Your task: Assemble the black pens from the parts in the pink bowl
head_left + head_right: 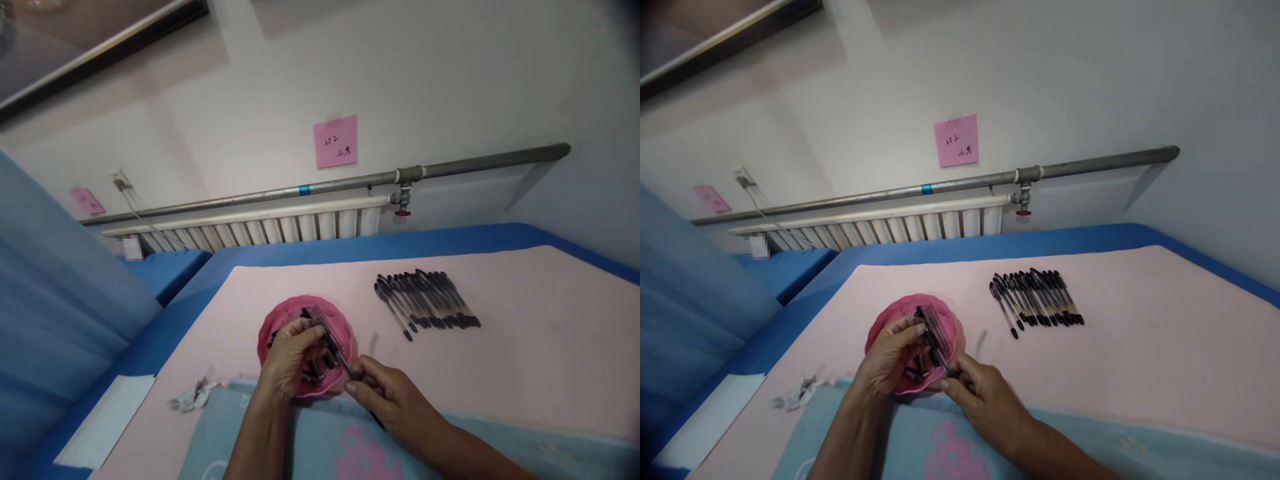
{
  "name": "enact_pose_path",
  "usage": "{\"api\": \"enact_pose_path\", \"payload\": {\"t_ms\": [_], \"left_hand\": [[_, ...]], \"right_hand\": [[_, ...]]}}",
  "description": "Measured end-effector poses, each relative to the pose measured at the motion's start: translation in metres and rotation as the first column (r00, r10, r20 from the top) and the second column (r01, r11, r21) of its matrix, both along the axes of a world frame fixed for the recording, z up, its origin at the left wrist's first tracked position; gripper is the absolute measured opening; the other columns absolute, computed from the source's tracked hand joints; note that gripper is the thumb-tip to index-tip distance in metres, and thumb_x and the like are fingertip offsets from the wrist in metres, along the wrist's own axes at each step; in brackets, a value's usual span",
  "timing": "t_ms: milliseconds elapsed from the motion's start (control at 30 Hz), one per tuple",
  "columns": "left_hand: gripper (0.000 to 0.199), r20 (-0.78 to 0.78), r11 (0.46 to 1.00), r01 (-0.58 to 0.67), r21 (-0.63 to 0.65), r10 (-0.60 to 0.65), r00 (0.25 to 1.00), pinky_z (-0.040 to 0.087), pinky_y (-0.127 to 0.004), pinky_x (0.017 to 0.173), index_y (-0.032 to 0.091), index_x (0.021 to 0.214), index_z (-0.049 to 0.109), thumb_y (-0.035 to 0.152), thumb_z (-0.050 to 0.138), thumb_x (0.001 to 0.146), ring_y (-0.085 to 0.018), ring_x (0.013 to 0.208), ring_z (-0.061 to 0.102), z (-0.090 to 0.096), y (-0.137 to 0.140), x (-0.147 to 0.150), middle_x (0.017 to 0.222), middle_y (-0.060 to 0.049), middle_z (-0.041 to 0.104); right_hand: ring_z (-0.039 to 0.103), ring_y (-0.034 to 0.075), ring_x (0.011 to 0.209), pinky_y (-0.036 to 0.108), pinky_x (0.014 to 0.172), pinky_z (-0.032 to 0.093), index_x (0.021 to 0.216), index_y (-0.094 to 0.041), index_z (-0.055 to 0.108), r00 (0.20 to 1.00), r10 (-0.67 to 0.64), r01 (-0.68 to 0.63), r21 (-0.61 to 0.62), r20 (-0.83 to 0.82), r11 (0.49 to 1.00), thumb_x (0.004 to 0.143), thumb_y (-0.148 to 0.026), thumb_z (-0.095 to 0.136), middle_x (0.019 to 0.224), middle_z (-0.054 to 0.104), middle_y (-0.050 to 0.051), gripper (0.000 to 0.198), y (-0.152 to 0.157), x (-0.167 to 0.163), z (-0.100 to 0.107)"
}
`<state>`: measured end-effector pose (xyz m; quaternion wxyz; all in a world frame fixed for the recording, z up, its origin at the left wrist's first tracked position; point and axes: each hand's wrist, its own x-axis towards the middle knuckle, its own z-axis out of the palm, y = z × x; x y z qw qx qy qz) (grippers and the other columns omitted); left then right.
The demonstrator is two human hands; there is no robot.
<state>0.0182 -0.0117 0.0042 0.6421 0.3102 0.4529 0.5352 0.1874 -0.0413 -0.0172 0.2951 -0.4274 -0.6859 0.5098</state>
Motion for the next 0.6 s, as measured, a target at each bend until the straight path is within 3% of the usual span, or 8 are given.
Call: {"api": "enact_pose_path", "payload": {"t_ms": [133, 333, 433, 600], "left_hand": [[0.029, 0.024, 0.998, 0.006, -0.068, -0.004, 1.000, 0.049, -0.020, 0.053, 0.011, 0.077, 0.062, 0.024, 0.077, 0.056, -0.010, 0.057, 0.060, 0.0008, -0.0006, 0.0027, 0.066, -0.003, 0.064], [0.029, 0.067, 0.998, 0.003, -0.055, 0.001, 0.998, 0.051, -0.021, 0.051, 0.010, 0.073, 0.060, 0.026, 0.077, 0.056, -0.010, 0.053, 0.059, 0.0005, -0.0015, 0.0077, 0.061, -0.002, 0.062], [0.029, 0.062, 0.998, -0.032, -0.046, 0.035, 0.997, 0.050, -0.020, 0.049, 0.011, 0.071, 0.060, 0.027, 0.078, 0.055, -0.010, 0.052, 0.058, -0.0013, 0.0000, 0.0080, 0.061, -0.002, 0.062], [0.028, 0.036, 0.995, -0.094, -0.045, 0.095, 0.995, 0.050, -0.019, 0.049, 0.011, 0.073, 0.061, 0.026, 0.077, 0.056, -0.010, 0.056, 0.060, -0.0037, 0.0023, 0.0057, 0.066, -0.002, 0.063]], "right_hand": [[0.034, 0.009, 0.053, 0.021, 0.051, 0.030, 0.069, -0.020, 0.042, 0.999, -0.002, 0.001, 0.039, 0.032, 0.999, 0.083, -0.036, 0.044, 0.056, 0.036, -0.006, 0.021, -0.0013, 0.0010, 0.0021], [0.035, 0.010, 0.049, 0.022, 0.050, 0.031, 0.064, -0.021, 0.040, 0.999, 0.002, -0.004, -0.064, -0.035, 0.998, 0.084, -0.041, 0.038, 0.052, 0.037, -0.006, 0.028, -0.0019, -0.0004, 0.0044], [0.036, 0.009, 0.050, 0.021, 0.049, 0.031, 0.072, -0.020, 0.045, 0.998, -0.014, 0.007, -0.098, -0.069, 0.995, 0.083, -0.041, 0.042, 0.054, 0.037, -0.006, 0.023, -0.0011, -0.0021, 0.0058], [0.038, 0.009, 0.055, 0.021, 0.051, 0.032, 0.073, -0.021, 0.046, 0.990, -0.132, 0.134, -0.054, 0.039, 0.990, 0.071, -0.025, 0.057, 0.059, 0.040, -0.006, 0.012, 0.0004, -0.0017, 0.0062]]}}
